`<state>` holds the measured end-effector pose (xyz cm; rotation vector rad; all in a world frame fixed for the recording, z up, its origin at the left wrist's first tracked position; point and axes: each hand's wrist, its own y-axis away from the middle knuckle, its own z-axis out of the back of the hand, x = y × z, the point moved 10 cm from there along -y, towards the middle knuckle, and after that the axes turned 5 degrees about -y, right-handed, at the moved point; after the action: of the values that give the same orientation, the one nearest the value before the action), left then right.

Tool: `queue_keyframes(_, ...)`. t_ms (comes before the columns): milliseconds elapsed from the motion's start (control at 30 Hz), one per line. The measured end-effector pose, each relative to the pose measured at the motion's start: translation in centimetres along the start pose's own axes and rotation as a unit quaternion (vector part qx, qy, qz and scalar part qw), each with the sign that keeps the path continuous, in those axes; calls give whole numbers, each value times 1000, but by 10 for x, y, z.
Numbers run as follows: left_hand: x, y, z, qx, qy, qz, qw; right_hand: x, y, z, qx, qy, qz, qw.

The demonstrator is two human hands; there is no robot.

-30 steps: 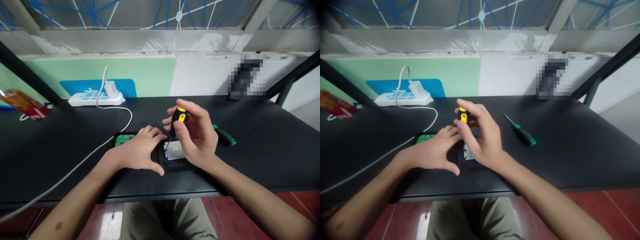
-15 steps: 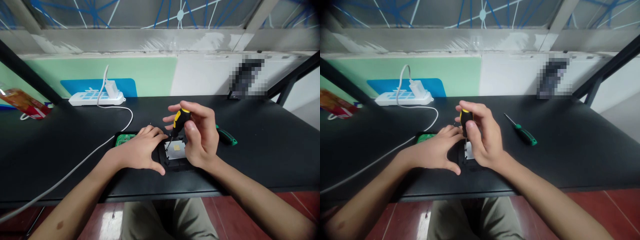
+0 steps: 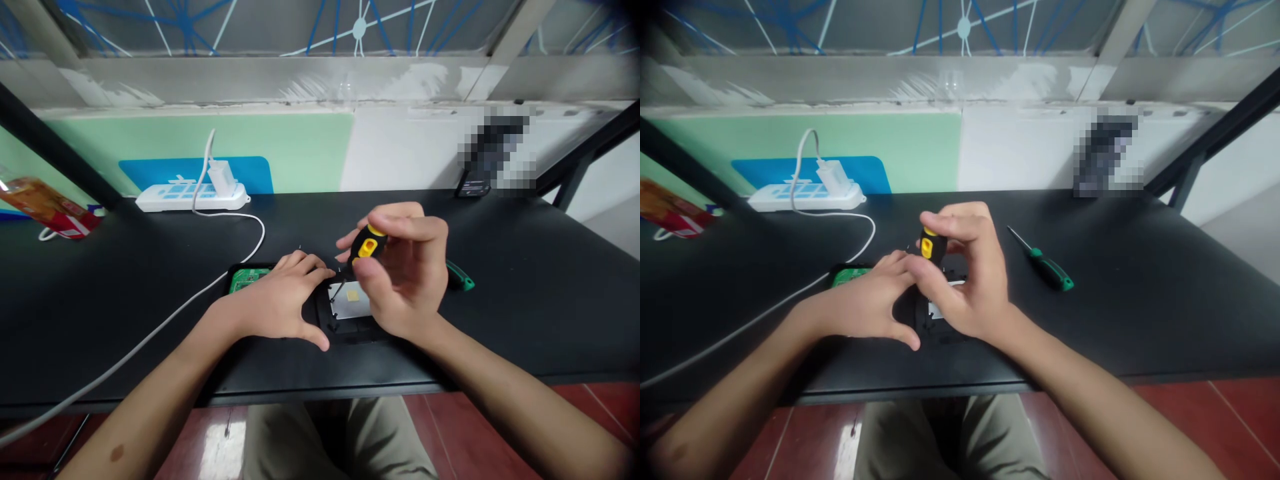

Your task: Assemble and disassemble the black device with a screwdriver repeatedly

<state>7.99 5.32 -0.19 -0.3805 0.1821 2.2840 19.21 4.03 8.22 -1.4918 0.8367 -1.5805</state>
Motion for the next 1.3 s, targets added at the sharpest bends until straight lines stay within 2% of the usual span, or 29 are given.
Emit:
queue_keyframes(167,-1,-1,0,1,-5,-5,1000,-5,4,-5,11,-38,-61,997)
queue_keyframes(233,-1,-1,-1,5,-2,-3,1000,-5,4,-5,7,-29,-63,998)
queue_keyframes(467,0,1,0,12,9,11,1000,9,0,2,-19,52,40,998)
queue_keyframes(700,0,0,0,7,-1,2,1000,2,4,-3,7,-29,-35,999)
queue_keyframes(800,0,0,0,1,-2,1,1000,3,3,-5,17,-32,-43,998)
queue_keyframes(967,0,0,-1,4,10,1,1000,1,2,-1,1,26,-33,999)
queue_keyframes(1133,-1,1,0,5,12,4,1000,5,1,7,-28,102,8,994)
queue_keyframes(1300,-1,1,1,1,2,-1,1000,3,2,0,-5,1,-18,1000)
